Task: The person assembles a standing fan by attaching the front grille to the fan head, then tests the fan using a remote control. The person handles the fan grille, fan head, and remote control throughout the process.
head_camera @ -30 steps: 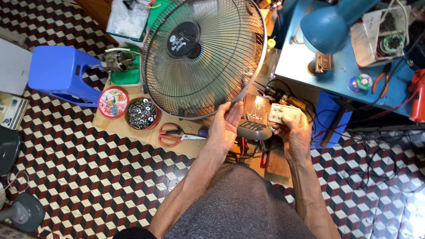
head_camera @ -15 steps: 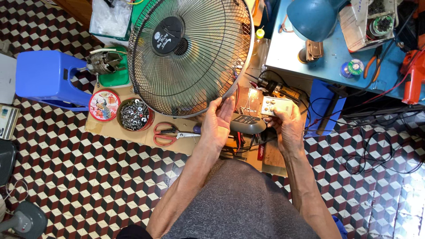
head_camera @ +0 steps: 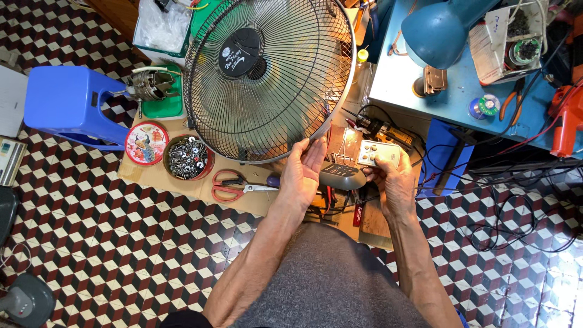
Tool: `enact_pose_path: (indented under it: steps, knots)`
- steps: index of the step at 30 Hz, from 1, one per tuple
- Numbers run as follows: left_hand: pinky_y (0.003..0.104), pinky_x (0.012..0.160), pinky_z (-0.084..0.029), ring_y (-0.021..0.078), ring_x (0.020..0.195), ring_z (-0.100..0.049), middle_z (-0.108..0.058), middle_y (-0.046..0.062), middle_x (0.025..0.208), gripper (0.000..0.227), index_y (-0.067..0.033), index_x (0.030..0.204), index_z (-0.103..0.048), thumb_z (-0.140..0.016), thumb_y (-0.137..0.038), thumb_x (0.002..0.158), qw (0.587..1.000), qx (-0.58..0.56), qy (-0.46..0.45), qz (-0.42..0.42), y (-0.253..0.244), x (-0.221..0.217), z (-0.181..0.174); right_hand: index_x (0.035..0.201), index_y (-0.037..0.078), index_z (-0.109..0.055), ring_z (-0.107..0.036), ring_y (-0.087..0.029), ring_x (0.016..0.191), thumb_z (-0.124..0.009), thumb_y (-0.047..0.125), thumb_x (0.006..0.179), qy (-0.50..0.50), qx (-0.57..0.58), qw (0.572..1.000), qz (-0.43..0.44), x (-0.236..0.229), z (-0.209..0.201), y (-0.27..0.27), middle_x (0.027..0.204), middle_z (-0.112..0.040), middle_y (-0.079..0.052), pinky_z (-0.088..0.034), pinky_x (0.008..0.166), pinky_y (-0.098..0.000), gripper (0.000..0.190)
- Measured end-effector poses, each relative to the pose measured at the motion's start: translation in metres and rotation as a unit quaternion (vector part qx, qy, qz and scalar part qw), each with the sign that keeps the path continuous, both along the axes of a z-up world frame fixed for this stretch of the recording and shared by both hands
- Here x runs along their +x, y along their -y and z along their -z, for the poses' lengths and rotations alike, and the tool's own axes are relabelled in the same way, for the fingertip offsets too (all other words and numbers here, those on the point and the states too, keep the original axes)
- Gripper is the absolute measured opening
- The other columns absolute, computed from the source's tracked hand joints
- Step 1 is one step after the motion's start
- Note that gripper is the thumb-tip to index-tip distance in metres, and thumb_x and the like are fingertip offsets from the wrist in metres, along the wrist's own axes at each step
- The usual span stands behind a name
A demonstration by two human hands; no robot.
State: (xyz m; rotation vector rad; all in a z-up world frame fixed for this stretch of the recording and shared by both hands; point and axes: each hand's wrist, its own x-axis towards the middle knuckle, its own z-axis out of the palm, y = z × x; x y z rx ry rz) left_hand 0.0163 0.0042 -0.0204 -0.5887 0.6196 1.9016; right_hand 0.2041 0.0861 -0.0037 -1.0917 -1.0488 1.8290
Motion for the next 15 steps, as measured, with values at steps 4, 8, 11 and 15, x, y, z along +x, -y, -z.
enact_pose_path:
  steps: [4,8,11,15]
  knots:
    - [0.037,0.096,-0.056,0.0308,0.111,-0.071,-0.068,0.027,0.118,0.027,0.0075,0.114,-0.054,-0.065,-0.006,0.092,1.0,-0.003,-0.003,-0.005,0.0004,-0.0011,-0.0058,0.13,0.002,-0.05,-0.067,-0.015,0.077,-0.057,0.005,0.097,-0.003,-0.004,1.0,0.004,-0.001,-0.0019,0.0019,0.098,-0.066,-0.01,-0.055,0.065,-0.026,0.033]
    - [0.036,0.096,-0.056,0.0301,0.11,-0.071,-0.068,0.027,0.117,0.026,0.0065,0.113,-0.055,-0.066,-0.005,0.092,1.0,-0.016,-0.004,-0.005,0.0011,-0.0007,-0.0095,0.129,0.001,-0.05,-0.067,-0.015,0.079,-0.058,0.004,0.098,-0.001,0.0,1.0,0.004,0.0002,-0.0016,0.0047,0.098,-0.066,-0.01,-0.056,0.067,-0.0262,0.032]
    - [0.036,0.095,-0.056,0.0304,0.11,-0.071,-0.068,0.026,0.116,0.026,0.0071,0.112,-0.055,-0.066,-0.005,0.092,1.0,-0.013,-0.005,-0.003,0.0017,-0.0012,-0.0103,0.127,0.0,-0.05,-0.068,-0.015,0.079,-0.058,0.004,0.099,0.004,0.004,1.0,0.004,0.0003,-0.0017,0.0065,0.098,-0.065,-0.011,-0.056,0.067,-0.0263,0.03]
    - [0.036,0.096,-0.056,0.03,0.11,-0.071,-0.068,0.026,0.117,0.025,0.0073,0.112,-0.056,-0.066,-0.006,0.093,1.0,-0.005,-0.003,-0.002,0.0018,-0.0017,-0.0081,0.128,0.001,-0.051,-0.067,-0.015,0.079,-0.059,0.005,0.097,0.004,0.002,1.0,0.004,0.0,-0.0017,0.0083,0.098,-0.066,-0.01,-0.056,0.067,-0.0257,0.032]
